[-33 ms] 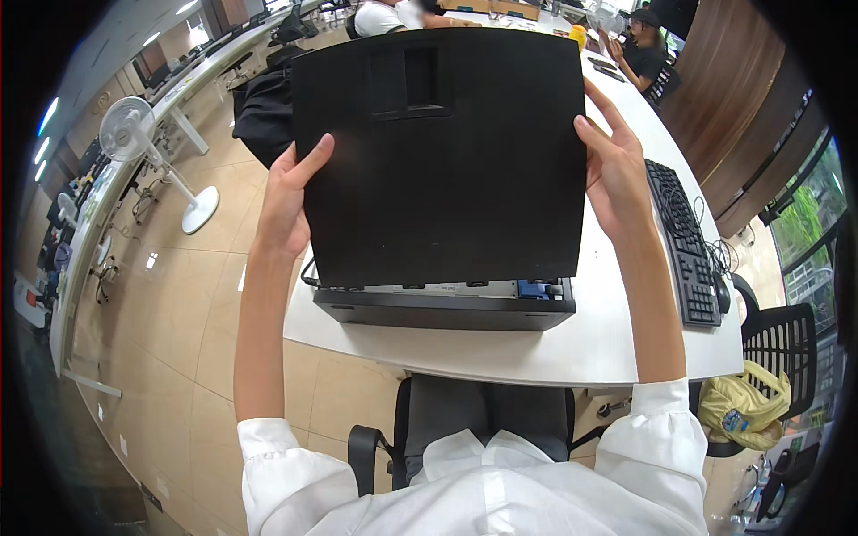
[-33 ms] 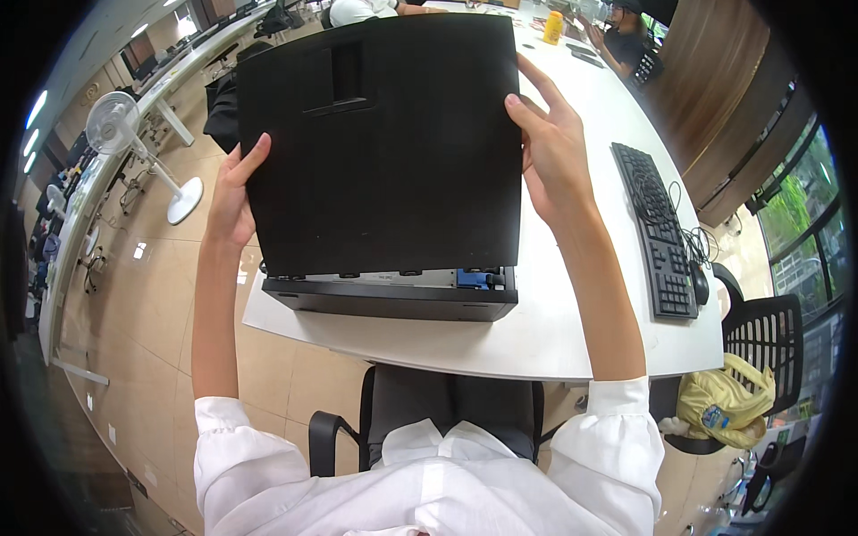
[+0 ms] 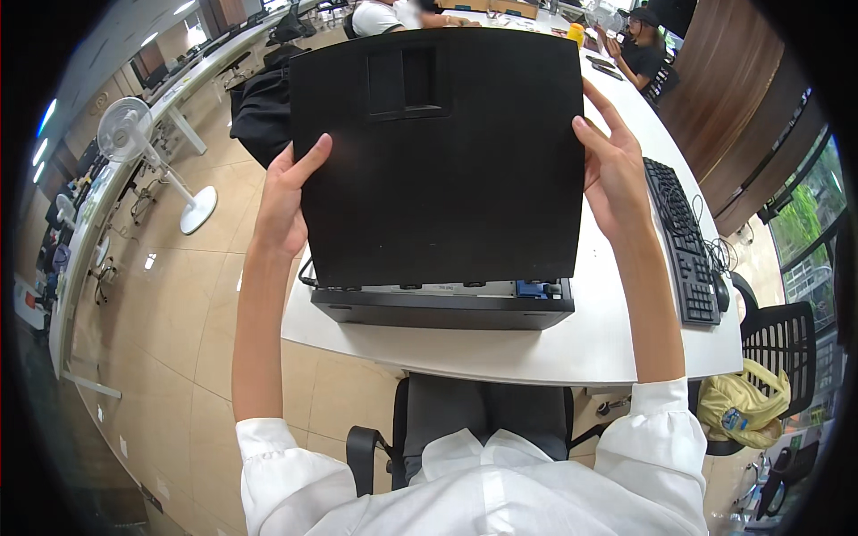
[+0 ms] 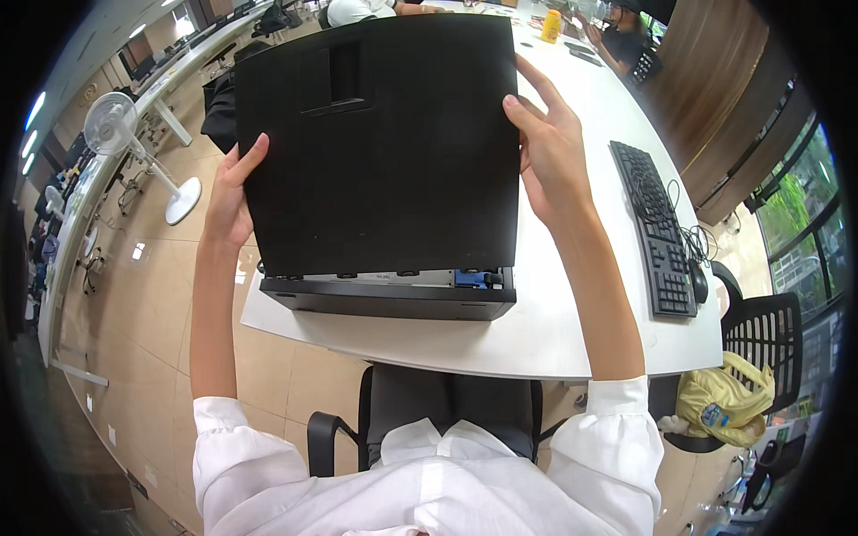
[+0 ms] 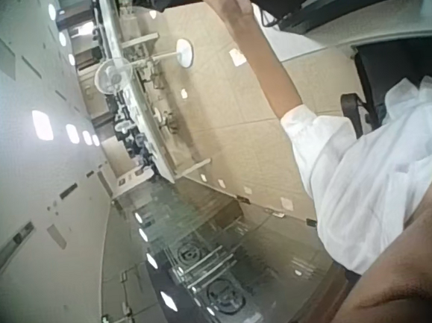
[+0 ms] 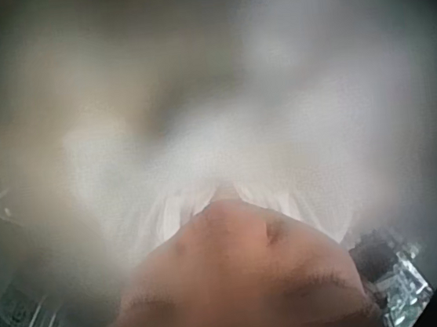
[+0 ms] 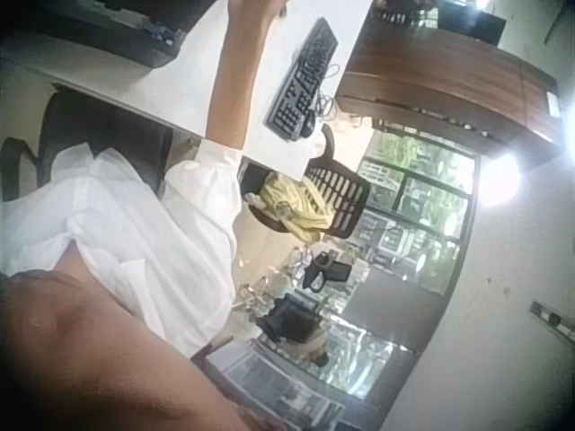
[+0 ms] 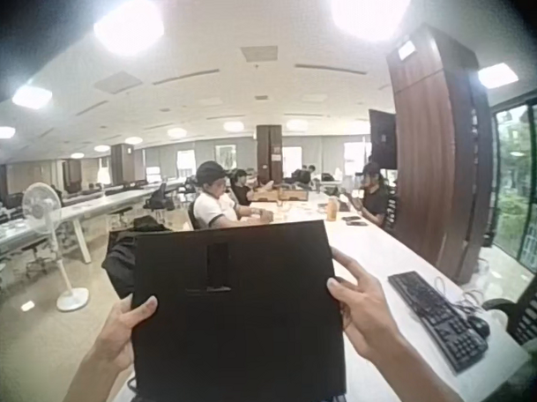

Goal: The person installs an internal component into a computer case, fits the side panel onto the case, stands the computer upright, plugs a cable into the back of the case, and types on the keyboard.

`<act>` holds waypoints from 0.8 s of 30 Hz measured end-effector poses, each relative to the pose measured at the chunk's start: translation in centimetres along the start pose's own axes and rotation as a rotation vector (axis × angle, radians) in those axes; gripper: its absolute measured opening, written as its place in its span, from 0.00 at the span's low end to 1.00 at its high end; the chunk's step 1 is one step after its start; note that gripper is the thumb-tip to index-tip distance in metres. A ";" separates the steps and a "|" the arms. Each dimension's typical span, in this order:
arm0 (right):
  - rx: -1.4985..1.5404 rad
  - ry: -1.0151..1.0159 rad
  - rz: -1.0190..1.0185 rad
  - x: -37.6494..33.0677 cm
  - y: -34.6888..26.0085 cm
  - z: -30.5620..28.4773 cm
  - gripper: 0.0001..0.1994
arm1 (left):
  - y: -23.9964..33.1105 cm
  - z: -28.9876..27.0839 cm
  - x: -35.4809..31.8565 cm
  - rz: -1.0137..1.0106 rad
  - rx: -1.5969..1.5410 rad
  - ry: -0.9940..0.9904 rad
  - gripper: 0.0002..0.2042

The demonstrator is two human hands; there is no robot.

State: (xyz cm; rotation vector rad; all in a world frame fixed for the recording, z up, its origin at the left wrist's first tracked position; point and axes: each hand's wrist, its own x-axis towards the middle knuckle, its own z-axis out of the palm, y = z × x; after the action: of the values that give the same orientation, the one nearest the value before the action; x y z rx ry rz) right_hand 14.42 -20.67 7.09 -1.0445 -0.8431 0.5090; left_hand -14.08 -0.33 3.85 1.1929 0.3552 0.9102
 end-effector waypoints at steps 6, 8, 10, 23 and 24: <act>0.024 -0.006 -0.013 -1.1 0.3 0.2 0.26 | 0.2 -0.1 0.1 -0.049 -0.008 -0.025 0.14; 0.010 0.006 -0.048 -1.5 0.6 -0.1 0.26 | 0.1 0.4 0.1 -0.056 0.003 -0.028 0.14; 0.010 0.013 -0.057 -1.7 0.9 -0.4 0.26 | 0.4 0.3 0.0 -0.054 0.011 -0.044 0.15; 0.122 -0.006 0.016 -2.0 0.9 -0.5 0.26 | 0.6 0.2 0.0 -0.084 0.076 -0.101 0.17; 0.108 0.011 0.029 -1.8 0.9 -0.4 0.26 | 0.7 0.3 0.1 -0.095 0.069 -0.104 0.16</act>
State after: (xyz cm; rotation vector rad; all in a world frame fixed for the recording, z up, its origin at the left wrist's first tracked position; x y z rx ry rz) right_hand 13.69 -21.81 5.49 -0.9602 -0.7831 0.5663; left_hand -14.14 -0.41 4.57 1.2709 0.3592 0.7559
